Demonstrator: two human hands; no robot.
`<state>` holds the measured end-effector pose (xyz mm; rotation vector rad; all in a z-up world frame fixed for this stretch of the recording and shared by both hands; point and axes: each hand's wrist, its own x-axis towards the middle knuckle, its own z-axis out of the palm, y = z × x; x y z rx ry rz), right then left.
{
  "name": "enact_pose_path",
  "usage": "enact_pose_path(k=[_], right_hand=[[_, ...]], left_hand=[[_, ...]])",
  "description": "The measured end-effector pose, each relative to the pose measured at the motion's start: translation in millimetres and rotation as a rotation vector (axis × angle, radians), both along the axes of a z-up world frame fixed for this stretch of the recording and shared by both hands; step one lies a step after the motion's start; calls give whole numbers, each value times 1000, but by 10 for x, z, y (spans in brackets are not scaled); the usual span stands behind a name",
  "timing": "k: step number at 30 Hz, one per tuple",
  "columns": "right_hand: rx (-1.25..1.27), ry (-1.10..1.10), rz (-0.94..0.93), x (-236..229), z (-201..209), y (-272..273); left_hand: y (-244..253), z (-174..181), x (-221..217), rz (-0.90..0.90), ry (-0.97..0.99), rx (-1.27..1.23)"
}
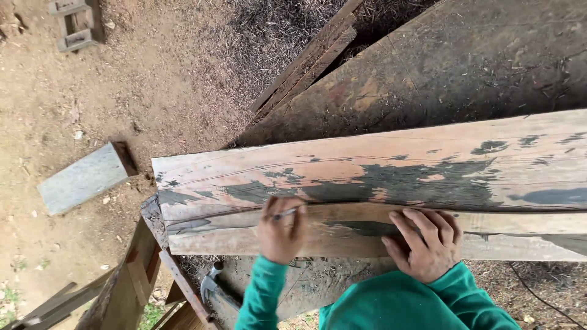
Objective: The person aligns a thin wooden strip along the edge of a larger plank and uses a hammer to drive nails into the strip, securing it to the plank. The person repeats this process along the length of the plank.
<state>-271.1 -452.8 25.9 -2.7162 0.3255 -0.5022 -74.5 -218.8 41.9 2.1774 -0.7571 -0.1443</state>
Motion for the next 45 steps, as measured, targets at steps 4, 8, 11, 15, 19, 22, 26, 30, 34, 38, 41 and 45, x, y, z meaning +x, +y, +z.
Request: enact_pose_path(k=[4,8,11,15,19,22,26,30,34,38,41,45], right_hand=[[-2,-12,-9,28,5,8],[-14,-21,-8,67,43,-1],[-9,-13,-2,23,54,-48],[22,-55,37,61,-22,-10],[-22,-28,11,7,-46,10],[-32,-19,6,-27,-79,-2],[-29,4,4,-90,-159,-17],[-20,24,0,-123,-196,-7],[-35,11,13,-111,-212,5],[-16,-31,14,-4,-111,-7],[15,37,73,81,15,-28],[5,113,81,-184,-127,-87]], left_hand=[[417,-42,153,131,40,202],[4,215,89,32,-111,88],[-241,55,-39,-92,63,-9],[-50,210,157,-22,116,45],[555,169,352,40,79,117],[829,229,456,105,46,169],[827,201,415,123,31,212],[733,182,392,128,12,56],[1165,-76,445,276,196,128],[1133,47,437,340,102,203],[662,154,111,272,270,-81],[-391,435,-243,39,229,-92]])
